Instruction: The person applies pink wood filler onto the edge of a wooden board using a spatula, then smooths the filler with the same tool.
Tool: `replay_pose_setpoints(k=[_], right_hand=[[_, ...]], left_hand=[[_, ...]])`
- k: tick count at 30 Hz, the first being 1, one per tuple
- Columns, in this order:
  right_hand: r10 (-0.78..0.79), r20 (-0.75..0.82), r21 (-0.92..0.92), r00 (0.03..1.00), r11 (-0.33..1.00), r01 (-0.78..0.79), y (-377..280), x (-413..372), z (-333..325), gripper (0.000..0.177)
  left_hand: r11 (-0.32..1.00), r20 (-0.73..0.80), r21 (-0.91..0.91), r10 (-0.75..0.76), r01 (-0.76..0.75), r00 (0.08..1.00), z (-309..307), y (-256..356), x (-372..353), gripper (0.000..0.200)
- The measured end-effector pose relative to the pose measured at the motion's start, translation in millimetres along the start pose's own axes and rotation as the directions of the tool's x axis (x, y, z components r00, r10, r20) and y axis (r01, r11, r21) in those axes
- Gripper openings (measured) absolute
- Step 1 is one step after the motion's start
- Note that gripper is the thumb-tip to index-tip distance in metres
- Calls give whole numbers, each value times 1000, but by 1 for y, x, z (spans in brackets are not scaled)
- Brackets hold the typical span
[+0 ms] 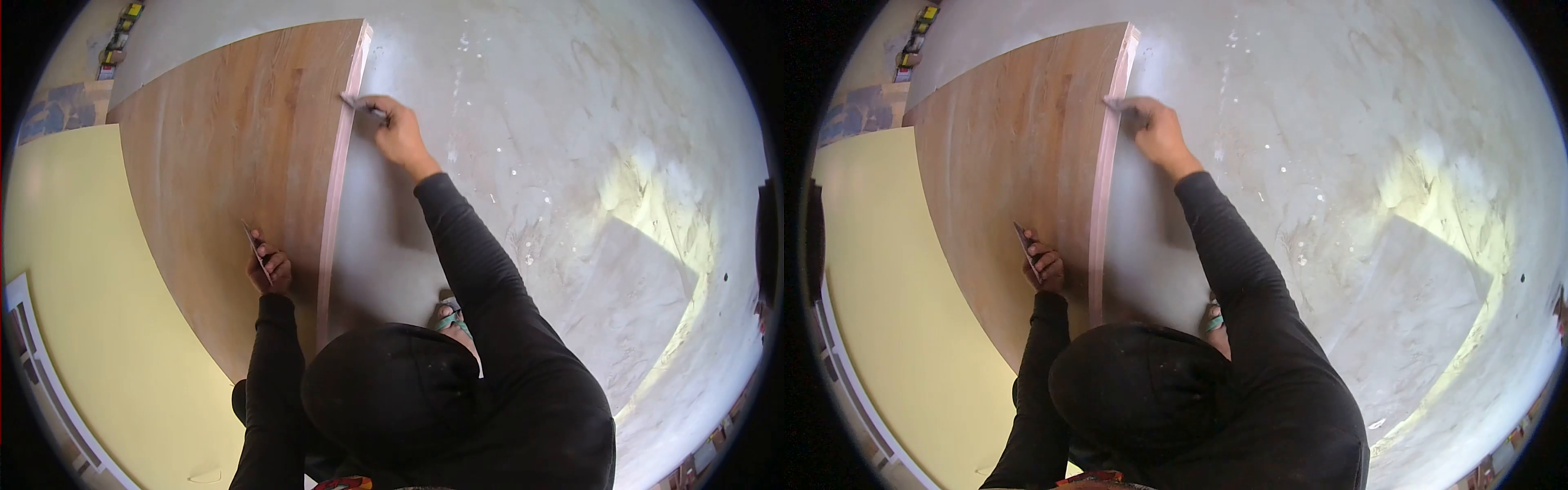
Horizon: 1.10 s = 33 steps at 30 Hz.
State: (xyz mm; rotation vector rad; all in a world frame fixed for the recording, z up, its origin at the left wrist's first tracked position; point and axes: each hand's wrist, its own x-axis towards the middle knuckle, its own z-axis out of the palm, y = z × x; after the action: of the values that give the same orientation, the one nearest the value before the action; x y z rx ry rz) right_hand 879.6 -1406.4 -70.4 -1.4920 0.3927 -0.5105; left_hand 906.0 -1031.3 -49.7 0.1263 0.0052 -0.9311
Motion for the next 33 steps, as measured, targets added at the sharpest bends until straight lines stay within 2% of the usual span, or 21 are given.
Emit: replay_pose_setpoints(k=[1,3,4,6,7,9,10,13,14,17,18,20,21,22,24,25,27,30,33], right_hand=[[-2,-2,0,1000,1000,2,5,-8,-2,58],[-39,180,52,983,998,30,11,-18,-11,58],[-44,175,53,984,998,35,13,-14,-15,58],[-109,37,-58,993,992,111,18,2,-23,56],[-137,-129,-132,982,984,120,17,16,-23,53],[-187,-309,-170,933,976,139,10,43,-24,49],[-189,-307,-169,933,975,142,13,54,-21,49],[-382,-412,-289,827,916,279,27,83,0,49],[-380,-408,-287,830,916,279,36,81,12,49],[-226,-409,-45,884,973,228,22,48,33,52],[-226,-407,-46,885,973,227,20,37,32,52],[-242,-246,78,939,960,268,22,20,17,55],[-213,-146,11,966,976,217,10,20,-1,56],[-208,-147,9,967,977,212,16,27,-12,56],[-244,-313,-61,918,970,237,25,60,-25,54],[-245,-316,-61,917,969,238,22,71,-27,54],[-107,-306,-3,946,994,111,17,89,-29,46],[-82,-255,-29,964,997,77,16,89,-8,52],[-67,-221,-85,973,995,49,17,62,2,50]], left_hand=[[1000,2,1,-2,2,1000,0,0,-1,35],[1000,-18,28,-9,10,1000,2,2,1,35],[999,-13,31,-14,15,1000,2,2,3,35],[999,40,24,-50,49,998,0,3,4,35],[998,42,26,-50,49,998,0,3,3,35],[998,0,55,-16,16,1000,2,2,0,34],[998,2,55,-14,14,1000,2,1,0,34],[999,10,45,-17,17,1000,3,1,1,34],[999,3,51,-8,7,1000,2,0,-1,34],[999,-9,43,0,0,1000,4,-2,-1,34],[999,-12,33,-5,5,1000,5,-2,0,34],[999,-14,41,-2,2,1000,8,-3,0,34],[999,-19,48,-1,2,1000,7,-3,-1,33],[999,-24,45,-3,4,1000,6,-4,0,33],[999,-11,42,6,-6,1000,6,-3,0,33],[999,-9,44,4,-3,1000,4,-1,-1,33],[999,-14,53,-9,10,1000,3,1,1,34],[999,1,53,-6,6,1000,4,-1,2,35],[998,1,49,29,-29,1000,4,-5,1,34]])
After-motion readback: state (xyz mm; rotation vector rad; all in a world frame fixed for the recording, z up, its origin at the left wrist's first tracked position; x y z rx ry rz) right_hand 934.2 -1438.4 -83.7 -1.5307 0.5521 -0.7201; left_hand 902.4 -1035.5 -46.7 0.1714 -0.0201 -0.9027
